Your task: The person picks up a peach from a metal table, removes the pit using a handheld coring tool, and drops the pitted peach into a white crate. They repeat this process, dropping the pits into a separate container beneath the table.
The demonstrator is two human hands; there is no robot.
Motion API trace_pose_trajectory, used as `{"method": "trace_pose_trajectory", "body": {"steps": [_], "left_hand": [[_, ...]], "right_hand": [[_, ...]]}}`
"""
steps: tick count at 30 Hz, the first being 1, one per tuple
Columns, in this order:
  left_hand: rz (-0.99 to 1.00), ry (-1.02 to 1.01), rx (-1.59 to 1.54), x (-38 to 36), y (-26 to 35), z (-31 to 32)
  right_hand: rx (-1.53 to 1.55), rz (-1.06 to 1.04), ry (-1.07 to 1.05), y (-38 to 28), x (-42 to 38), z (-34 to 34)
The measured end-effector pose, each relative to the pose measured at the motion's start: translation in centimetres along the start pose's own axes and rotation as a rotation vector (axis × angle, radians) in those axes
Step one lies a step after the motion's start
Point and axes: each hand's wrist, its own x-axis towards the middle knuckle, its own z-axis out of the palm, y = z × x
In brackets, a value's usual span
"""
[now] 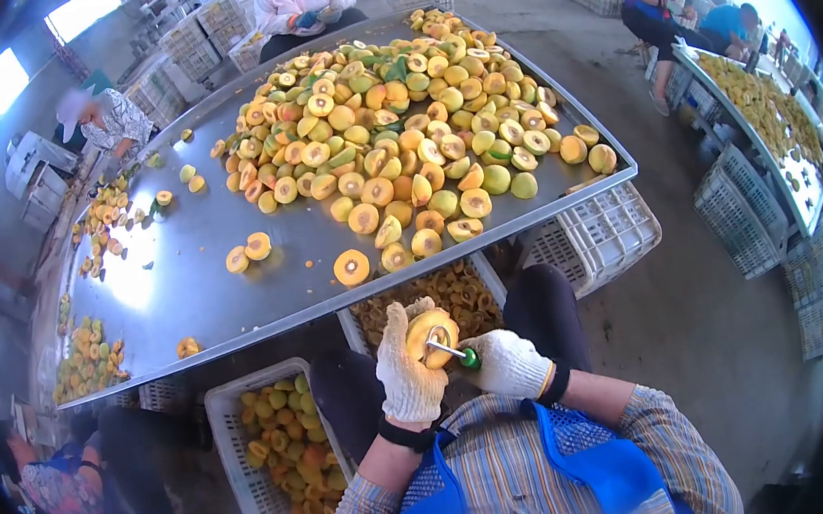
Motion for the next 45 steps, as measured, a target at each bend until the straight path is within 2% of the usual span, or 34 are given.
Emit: {"method": "trace_pose_trajectory", "body": {"steps": [1, 4, 6, 8, 10, 12, 13, 14, 15, 16, 19, 21, 22, 23, 24, 28, 30, 31, 32, 33, 35, 36, 37, 38, 40, 41, 42, 44, 45], "left_hand": [[-0.005, 0.01, 0.05, 0.0, 0.0, -0.1], [-0.015, 0.016, 0.097, 0.4, -0.2, -0.5], [-0.047, 0.009, 0.029, 0.4, 0.0, -0.1], [-0.078, -0.126, -0.052, 0.1, 0.4, 0.4], [-0.063, -0.129, 0.037, 0.1, 0.4, 0.1], [0.172, -0.057, 0.36, -0.2, 0.0, 0.5], [0.188, -0.053, 0.366, -0.3, 0.1, 0.6], [0.187, -0.054, 0.365, -0.5, 0.6, 0.7], [0.081, -0.159, 0.24, -0.6, 1.0, 0.7], [-0.024, -0.261, 0.112, -0.7, 1.4, 0.5], [-0.017, -0.3, 0.155, -0.2, 1.7, -0.3], [-0.007, -0.324, 0.166, 0.0, 1.7, -0.2], [-0.023, -0.421, 0.097, 0.1, 1.7, 0.0], [-0.034, -0.519, 0.025, 0.2, 1.7, 0.3], [-0.031, -0.52, 0.022, 0.5, 1.5, 0.2], [-0.173, -0.617, -0.116, 1.6, 1.1, -0.6], [-0.203, -0.665, -0.118, 1.5, 1.5, -0.6], [-0.244, -0.562, -0.068, 1.2, 1.8, -0.4], [-0.286, -0.455, -0.019, 1.0, 2.0, -0.4], [-0.321, -0.371, -0.09, 1.1, 1.9, -0.3], [-0.34, -0.364, -0.049, 0.9, 2.5, -0.1], [-0.363, -0.358, -0.012, 0.8, 2.8, 0.0], [-0.357, -0.457, -0.023, 0.9, 3.0, 0.0], [-0.347, -0.453, -0.025, 1.2, 2.8, -0.1], [-0.193, -0.221, -0.249, 1.8, 2.6, -1.1], [-0.076, -0.081, -0.165, 2.3, 3.1, -2.0], [-0.058, -0.087, -0.295, 3.1, 3.7, -3.3], [0.059, 0.037, -0.305, 3.3, 5.2, -5.4], [0.098, 0.089, -0.286, 2.8, 6.3, -6.3]], "right_hand": [[-0.071, -0.074, 0.049, 0.5, 0.1, -0.2], [-0.095, -0.025, -0.048, 1.0, 0.3, -0.4], [0.03, 0.057, -0.268, 0.7, 0.1, 0.4], [0.005, 0.026, -0.21, 0.6, 0.1, 0.0], [-0.047, -0.041, -0.091, 0.7, 0.5, -0.6], [-0.145, -0.088, -0.115, 1.6, 1.2, -0.7], [-0.11, -0.047, -0.115, 1.4, 0.8, -0.2], [-0.073, -0.005, -0.114, 0.8, 0.5, 0.3], [0.084, -0.006, -0.234, 0.2, 0.2, -0.1], [0.125, 0.013, -0.262, 0.1, 0.0, 0.1], [-0.025, 0.07, -0.254, -0.1, 0.0, -0.1], [0.245, 0.074, -0.483, 0.0, 0.0, 0.4], [0.628, -0.024, -0.58, -0.2, -0.5, 0.4], [0.723, -0.039, -0.624, -0.1, -0.4, 0.7], [0.821, -0.055, -0.668, -0.1, -0.2, 0.9], [0.788, -0.024, -0.728, 0.4, 0.5, 0.5], [0.804, -0.262, -0.583, 2.4, 1.3, 2.1], [0.613, -0.361, -0.365, 5.4, 2.1, 4.7], [0.313, -0.409, -0.359, 1.5, 2.2, 0.4], [0.294, -0.418, -0.361, 1.9, 2.5, 0.8], [0.275, -0.432, -0.365, 4.0, 3.1, 3.1], [0.417, -0.488, -0.354, 5.6, 3.2, 5.0], [0.558, -0.542, -0.344, 6.3, 3.4, 5.9], [0.557, -0.548, -0.352, 4.9, 3.4, 4.5], [0.372, -0.089, -0.629, -0.9, 2.9, 0.3], [0.373, -0.023, -0.648, -1.4, 2.8, -0.1], [0.527, -0.078, -0.618, -0.2, 2.8, 0.9], [0.535, -0.149, -0.545, 1.6, 3.9, 2.1], [0.297, -0.001, -0.492, 1.5, 4.7, 2.0]]}}
